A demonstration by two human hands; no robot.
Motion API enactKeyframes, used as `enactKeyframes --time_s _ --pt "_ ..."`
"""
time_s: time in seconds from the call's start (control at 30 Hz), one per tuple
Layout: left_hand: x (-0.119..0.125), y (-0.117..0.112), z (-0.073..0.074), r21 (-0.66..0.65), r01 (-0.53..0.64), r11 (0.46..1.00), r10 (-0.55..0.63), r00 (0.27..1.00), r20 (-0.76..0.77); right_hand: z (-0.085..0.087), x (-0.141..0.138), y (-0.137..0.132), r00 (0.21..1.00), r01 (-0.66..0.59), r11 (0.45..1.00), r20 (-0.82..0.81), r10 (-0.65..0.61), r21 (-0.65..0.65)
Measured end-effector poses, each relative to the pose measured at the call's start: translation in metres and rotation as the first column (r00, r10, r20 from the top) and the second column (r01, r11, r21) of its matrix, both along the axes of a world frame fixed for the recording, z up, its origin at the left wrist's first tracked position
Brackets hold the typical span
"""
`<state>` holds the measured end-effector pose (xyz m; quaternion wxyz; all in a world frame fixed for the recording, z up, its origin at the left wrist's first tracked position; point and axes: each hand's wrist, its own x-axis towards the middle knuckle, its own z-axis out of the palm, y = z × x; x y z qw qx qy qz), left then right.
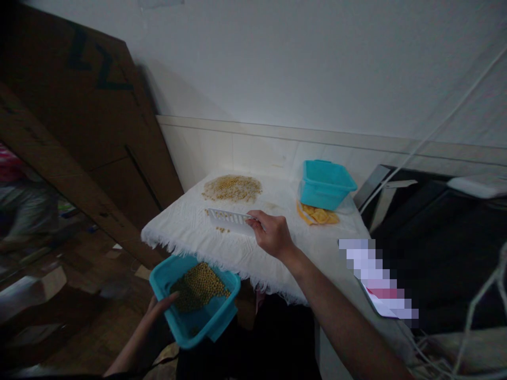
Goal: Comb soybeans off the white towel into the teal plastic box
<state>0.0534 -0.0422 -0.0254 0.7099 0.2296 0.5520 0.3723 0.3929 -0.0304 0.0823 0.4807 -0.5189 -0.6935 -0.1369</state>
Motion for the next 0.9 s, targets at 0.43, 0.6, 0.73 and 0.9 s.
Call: enactKeyframes --time_s 0.43,0.6,0.73,0.9 --pt "0.013 -0.011 0.037 -0.04 -0.008 0.999 0.005 0.995 -0.096 0.008 -0.012 -0.015 0.995 -0.09 0.996 0.031 0.09 0.001" --pt "0.015 -0.013 0.044 -0.013 0.003 1.0 -0.005 0.995 -0.1 0.008 -0.024 -0.032 0.992 -0.119 0.993 0.047 0.118 0.005" --pt "0.016 -0.017 0.052 -0.006 0.029 1.0 -0.029 0.997 -0.075 0.01 -0.032 -0.046 0.989 -0.138 0.99 0.06 0.138 0.002" --pt "0.017 -0.02 0.059 0.015 0.053 0.998 -0.052 0.997 -0.058 0.013 -0.04 -0.057 0.976 -0.196 0.981 0.102 0.195 0.003"
